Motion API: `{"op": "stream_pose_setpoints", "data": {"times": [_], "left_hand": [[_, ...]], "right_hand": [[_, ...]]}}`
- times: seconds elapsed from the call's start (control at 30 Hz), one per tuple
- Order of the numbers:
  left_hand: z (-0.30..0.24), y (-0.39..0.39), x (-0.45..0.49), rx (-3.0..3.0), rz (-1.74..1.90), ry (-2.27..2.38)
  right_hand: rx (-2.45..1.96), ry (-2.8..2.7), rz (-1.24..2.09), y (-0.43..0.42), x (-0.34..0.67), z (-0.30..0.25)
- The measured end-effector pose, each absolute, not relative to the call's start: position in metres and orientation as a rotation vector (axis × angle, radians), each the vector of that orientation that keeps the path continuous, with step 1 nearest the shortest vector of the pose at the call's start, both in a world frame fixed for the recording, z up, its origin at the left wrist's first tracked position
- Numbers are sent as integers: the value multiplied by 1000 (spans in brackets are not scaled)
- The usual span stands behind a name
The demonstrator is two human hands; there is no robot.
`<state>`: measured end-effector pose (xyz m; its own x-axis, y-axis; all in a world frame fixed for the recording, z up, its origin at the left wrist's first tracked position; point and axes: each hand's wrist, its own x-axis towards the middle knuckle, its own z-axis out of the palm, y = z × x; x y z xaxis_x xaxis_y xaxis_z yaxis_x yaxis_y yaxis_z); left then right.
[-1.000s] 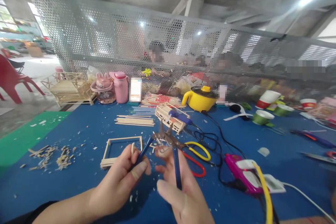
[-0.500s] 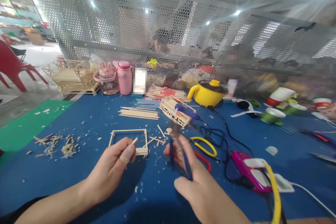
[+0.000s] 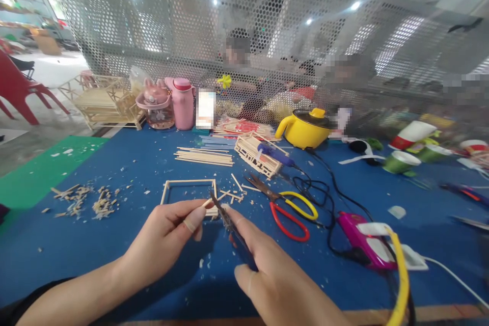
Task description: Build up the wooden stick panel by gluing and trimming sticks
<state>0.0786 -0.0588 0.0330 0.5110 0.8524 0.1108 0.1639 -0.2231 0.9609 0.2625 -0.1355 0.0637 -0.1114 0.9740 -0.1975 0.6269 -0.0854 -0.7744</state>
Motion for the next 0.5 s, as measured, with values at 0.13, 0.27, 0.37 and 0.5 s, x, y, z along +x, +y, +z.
{"op": "stream_pose_setpoints", "data": {"times": [0.13, 0.27, 0.37, 0.5], "left_hand": [[34, -59, 79, 1709, 800, 882], [35, -60, 79, 1744, 816, 868], [35, -60, 79, 1778, 842, 840], [36, -60, 78, 1819, 868, 819]], "right_hand": [[-1769, -1790, 1026, -136, 265, 59], [-1826, -1798, 1010, -137, 267, 55], [-1806, -1794, 1005, -138, 267, 55], [-1777, -1777, 1015, -138, 264, 56]]}}
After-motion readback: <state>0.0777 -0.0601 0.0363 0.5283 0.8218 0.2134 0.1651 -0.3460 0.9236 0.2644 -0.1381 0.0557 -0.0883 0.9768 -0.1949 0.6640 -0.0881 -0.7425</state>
